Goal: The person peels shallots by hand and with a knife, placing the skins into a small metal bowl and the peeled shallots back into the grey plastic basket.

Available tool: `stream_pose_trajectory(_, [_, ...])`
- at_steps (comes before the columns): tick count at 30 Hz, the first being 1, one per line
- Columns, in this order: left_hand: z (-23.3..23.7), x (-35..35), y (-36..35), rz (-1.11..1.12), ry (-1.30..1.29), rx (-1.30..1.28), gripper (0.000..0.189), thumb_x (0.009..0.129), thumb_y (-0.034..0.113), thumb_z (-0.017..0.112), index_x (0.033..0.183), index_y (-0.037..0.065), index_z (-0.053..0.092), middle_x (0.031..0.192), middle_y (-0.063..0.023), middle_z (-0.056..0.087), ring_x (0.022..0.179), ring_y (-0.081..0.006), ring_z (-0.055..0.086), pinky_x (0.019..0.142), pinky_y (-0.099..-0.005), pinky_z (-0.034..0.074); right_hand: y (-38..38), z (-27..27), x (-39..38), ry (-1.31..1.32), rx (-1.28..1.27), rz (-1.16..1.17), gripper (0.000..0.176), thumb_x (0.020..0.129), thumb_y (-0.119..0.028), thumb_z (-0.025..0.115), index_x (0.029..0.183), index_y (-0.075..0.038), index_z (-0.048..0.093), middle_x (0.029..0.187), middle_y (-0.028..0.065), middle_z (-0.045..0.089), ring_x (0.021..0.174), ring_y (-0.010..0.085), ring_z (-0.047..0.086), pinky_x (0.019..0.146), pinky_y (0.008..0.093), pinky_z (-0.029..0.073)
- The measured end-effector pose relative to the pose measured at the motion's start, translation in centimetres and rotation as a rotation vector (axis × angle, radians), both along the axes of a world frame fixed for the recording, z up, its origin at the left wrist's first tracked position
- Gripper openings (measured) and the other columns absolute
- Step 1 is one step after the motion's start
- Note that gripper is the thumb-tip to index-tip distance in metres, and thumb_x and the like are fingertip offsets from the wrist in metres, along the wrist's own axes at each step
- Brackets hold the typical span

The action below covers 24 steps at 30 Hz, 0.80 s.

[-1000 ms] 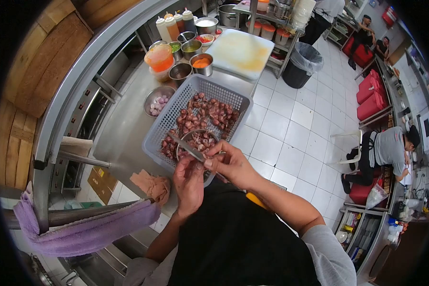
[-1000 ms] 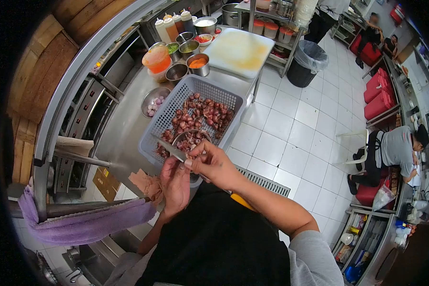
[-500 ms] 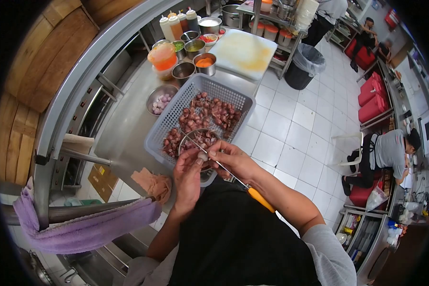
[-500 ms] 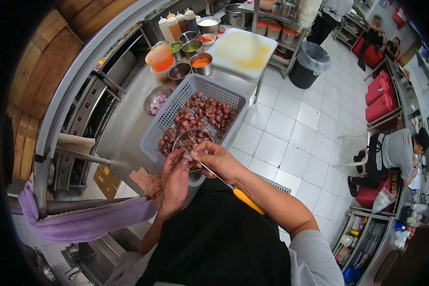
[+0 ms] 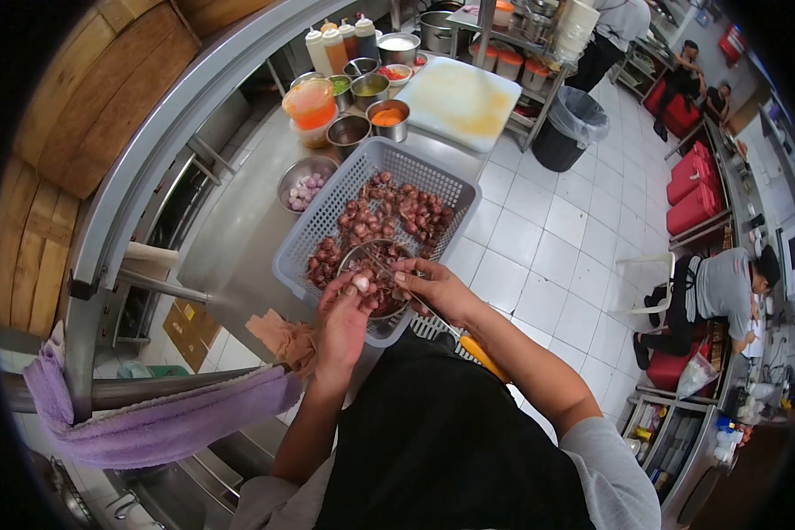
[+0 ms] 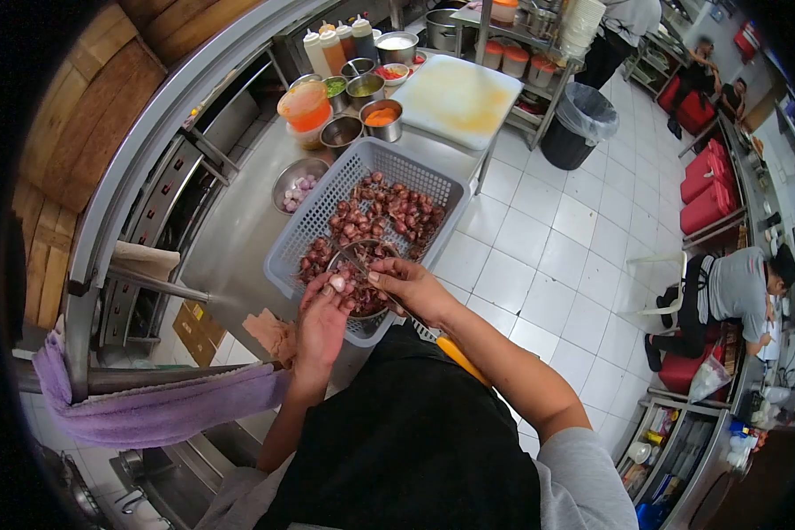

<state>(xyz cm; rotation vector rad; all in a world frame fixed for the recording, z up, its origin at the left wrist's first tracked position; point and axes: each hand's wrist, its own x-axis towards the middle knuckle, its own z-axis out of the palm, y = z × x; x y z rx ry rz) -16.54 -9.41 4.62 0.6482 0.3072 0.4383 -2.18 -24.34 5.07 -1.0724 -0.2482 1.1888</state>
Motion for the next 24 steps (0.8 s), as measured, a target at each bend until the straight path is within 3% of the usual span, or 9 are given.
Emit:
stream_pose_trajectory(2, [-0.1,0.2,0.2,-0.018,0.041,0.037,0.031,0.097,0.009,0.059,0.128,0.004,0.055,0.121,-0.0122,0.063,0.105,-0.0180,0.061,0.090,-0.0323,0.048,0.0,0.6,-0.4,-0.046,-0.035,0.001,0.040,0.095,-0.024,0.070,0.127,-0.006,0.055,0.078,0.0018,0.058,0.055,0.0086,0.049,0.047,0.0223,0.036])
stream_pose_trajectory(5, [-0.3,0.2,0.2,-0.049,0.019,0.066,0.033,0.099,0.009,0.058,0.130,-0.001,0.054,0.118,-0.0107,0.064,0.103,-0.0178,0.062,0.091,-0.0344,0.049,-0.6,2.0,-1.2,-0.092,-0.001,-0.008,0.047,0.095,-0.023,0.069,0.137,-0.008,0.051,0.079,0.0001,0.057,0.059,0.0068,0.049,0.050,0.0221,0.037])
stream_pose_trajectory(7, [0.5,0.5,-0.4,-0.065,0.017,0.040,0.033,0.099,0.009,0.058,0.130,-0.001,0.054,0.117,-0.0097,0.064,0.105,-0.0177,0.061,0.093,-0.0346,0.048,-1.0,3.0,-1.9,-0.258,0.128,0.030,0.049,0.096,-0.022,0.068,0.140,-0.011,0.050,0.079,-0.0021,0.057,0.063,0.0053,0.048,0.052,0.0218,0.038])
stream_pose_trajectory(15, [3.0,0.2,-1.5,-0.090,-0.005,0.049,0.034,0.099,0.010,0.058,0.131,-0.001,0.055,0.123,-0.0105,0.062,0.116,-0.0197,0.058,0.102,-0.0367,0.046,-1.9,5.2,-3.5,-0.614,0.144,0.024,0.048,0.095,-0.010,0.067,0.140,-0.009,0.049,0.080,-0.0035,0.057,0.066,0.0028,0.046,0.060,0.0206,0.037])
stream_pose_trajectory(18, [3.1,0.0,-1.5,-0.095,-0.042,0.052,0.035,0.099,0.010,0.059,0.131,-0.002,0.054,0.126,-0.0120,0.061,0.118,-0.0206,0.058,0.106,-0.0382,0.044,-1.7,4.4,-3.9,-0.688,0.182,-0.058,0.047,0.093,-0.017,0.071,0.136,-0.012,0.054,0.067,-0.0018,0.048,0.060,0.0064,0.041,0.055,0.0259,0.034])
stream_pose_trajectory(24, [3.4,-0.4,-1.6,-0.062,-0.009,0.097,0.035,0.097,0.005,0.060,0.131,-0.003,0.055,0.127,-0.0128,0.061,0.117,-0.0214,0.059,0.106,-0.0375,0.045,-2.1,5.8,-4.2,-0.724,0.110,-0.043,0.044,0.093,-0.017,0.071,0.134,-0.011,0.055,0.068,-0.0010,0.050,0.059,0.0070,0.041,0.055,0.0269,0.035])
